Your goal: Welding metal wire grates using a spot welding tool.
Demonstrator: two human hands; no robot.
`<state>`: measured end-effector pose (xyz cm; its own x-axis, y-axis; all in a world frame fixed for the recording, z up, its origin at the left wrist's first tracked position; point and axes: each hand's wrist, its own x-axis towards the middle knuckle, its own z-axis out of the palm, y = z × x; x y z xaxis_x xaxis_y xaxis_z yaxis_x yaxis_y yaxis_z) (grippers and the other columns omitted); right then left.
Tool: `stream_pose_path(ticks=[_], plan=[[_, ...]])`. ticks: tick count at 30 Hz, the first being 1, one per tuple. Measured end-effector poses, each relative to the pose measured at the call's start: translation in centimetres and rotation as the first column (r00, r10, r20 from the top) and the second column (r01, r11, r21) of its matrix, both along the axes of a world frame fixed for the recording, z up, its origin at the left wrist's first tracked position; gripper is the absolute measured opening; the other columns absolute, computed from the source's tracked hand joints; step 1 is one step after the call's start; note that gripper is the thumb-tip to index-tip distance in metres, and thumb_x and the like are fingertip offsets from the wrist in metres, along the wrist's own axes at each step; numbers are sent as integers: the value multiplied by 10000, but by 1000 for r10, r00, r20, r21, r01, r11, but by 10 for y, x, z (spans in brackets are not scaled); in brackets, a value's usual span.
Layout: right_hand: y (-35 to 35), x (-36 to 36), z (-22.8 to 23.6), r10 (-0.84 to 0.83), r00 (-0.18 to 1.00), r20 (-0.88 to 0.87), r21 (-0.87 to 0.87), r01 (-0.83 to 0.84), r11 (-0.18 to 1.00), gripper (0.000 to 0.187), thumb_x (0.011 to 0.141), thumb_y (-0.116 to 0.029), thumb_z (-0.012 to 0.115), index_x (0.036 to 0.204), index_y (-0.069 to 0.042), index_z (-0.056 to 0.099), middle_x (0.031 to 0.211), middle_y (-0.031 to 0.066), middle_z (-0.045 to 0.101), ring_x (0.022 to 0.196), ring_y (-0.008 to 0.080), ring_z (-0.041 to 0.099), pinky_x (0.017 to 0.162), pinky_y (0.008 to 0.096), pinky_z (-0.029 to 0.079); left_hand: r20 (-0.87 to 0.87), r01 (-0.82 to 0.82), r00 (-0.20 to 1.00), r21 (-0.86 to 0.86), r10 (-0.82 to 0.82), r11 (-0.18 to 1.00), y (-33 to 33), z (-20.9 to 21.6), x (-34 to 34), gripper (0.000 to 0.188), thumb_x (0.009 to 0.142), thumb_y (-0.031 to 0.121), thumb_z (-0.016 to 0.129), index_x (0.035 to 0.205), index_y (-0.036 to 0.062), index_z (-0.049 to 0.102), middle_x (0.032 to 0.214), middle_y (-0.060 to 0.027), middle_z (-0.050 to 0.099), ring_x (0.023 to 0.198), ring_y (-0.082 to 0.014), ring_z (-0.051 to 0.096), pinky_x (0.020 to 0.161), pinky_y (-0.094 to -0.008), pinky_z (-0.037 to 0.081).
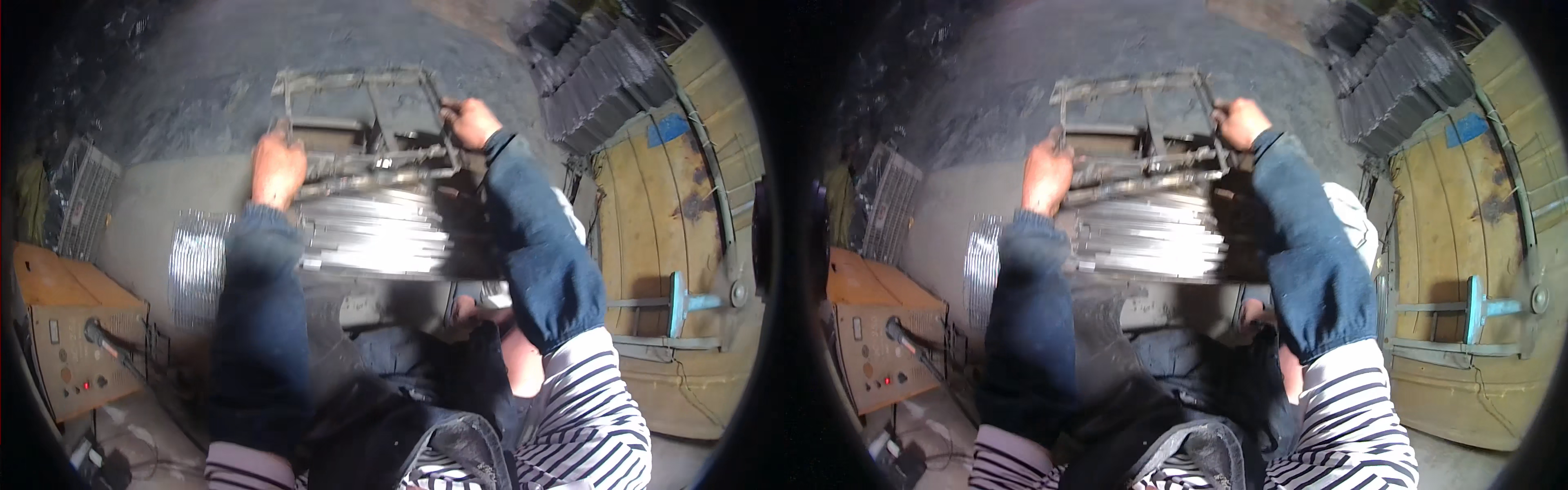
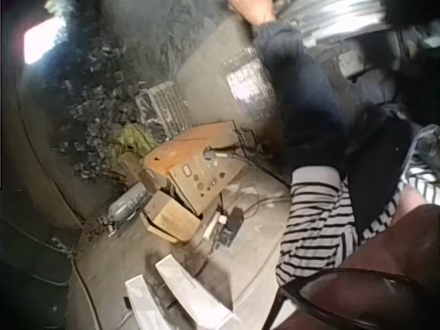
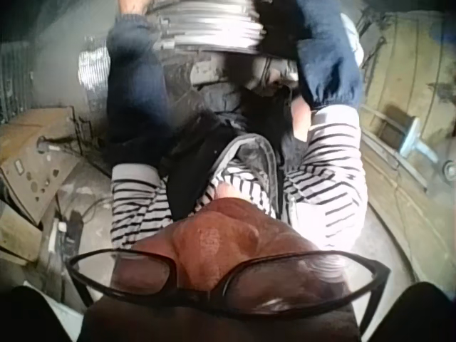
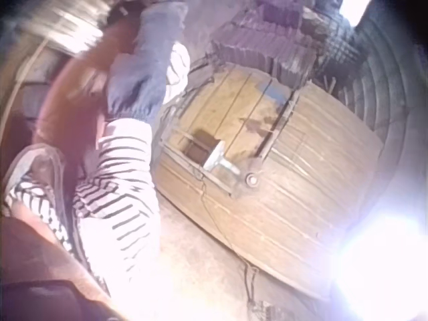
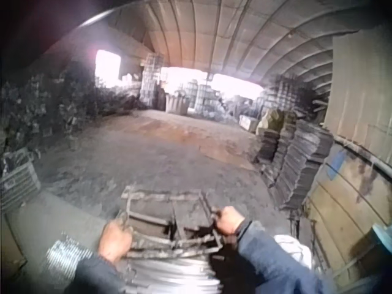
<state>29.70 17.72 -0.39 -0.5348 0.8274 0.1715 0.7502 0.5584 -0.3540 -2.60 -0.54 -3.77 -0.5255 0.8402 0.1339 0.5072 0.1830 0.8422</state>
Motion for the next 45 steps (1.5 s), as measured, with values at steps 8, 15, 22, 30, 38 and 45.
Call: stream_pose_path(ticks=[8,15,22,30,38,45], plan=[[-152,-22,19,472,863,-181,-46,-486,872,163,883,-159,739,935,-5,741,842,203,709,751,373,703,689,424,568,-50,-37,998,-32,35,999,-10,21,-8,553,843,105,580,1378,-34,578,1238,-329,639,1229,-437,606,1076,-437,463],[-197,-14,-38,469,877,103,-249,-434,866,222,836,-123,689,1035,-26,698,1017,180,642,962,411,659,815,485,549,-31,-3,999,28,4,1000,-4,10,1,555,845,97,581,1384,-32,574,1251,-318,641,1246,-433,597,1087,-421,456],[-212,-11,-30,489,859,155,-172,-464,869,255,804,-94,677,1051,-31,692,991,157,627,955,391,644,794,488,541,-12,-17,1000,-5,17,1000,-4,12,-2,558,840,106,599,1383,-23,579,1247,-327,637,1239,-433,602,1082,-420,461],[-216,5,-32,516,842,157,-178,-490,854,333,709,-28,685,1035,5,620,999,184,635,987,399,629,814,489,544,19,-11,1000,-20,11,1000,2,18,5,570,824,108,593,1380,-20,583,1218,-336,642,1215,-452,607,1070,-443,471],[-142,-25,55,318,937,-148,-44,-327,944,314,861,-83,713,1137,-9,582,809,263,661,776,469,668,677,502,540,-60,-29,998,-52,26,998,-14,24,1,559,848,109,570,1380,-62,560,1190,-377,628,1184,-480,607,1059,-470,472],[-10,-55,34,136,989,62,47,-139,989,205,855,-154,669,956,16,725,863,282,690,861,457,684,793,496,562,-48,-15,999,-21,14,1000,-8,24,9,539,861,105,565,1371,-69,562,1138,-368,649,1147,-475,629,1028,-477,488]])
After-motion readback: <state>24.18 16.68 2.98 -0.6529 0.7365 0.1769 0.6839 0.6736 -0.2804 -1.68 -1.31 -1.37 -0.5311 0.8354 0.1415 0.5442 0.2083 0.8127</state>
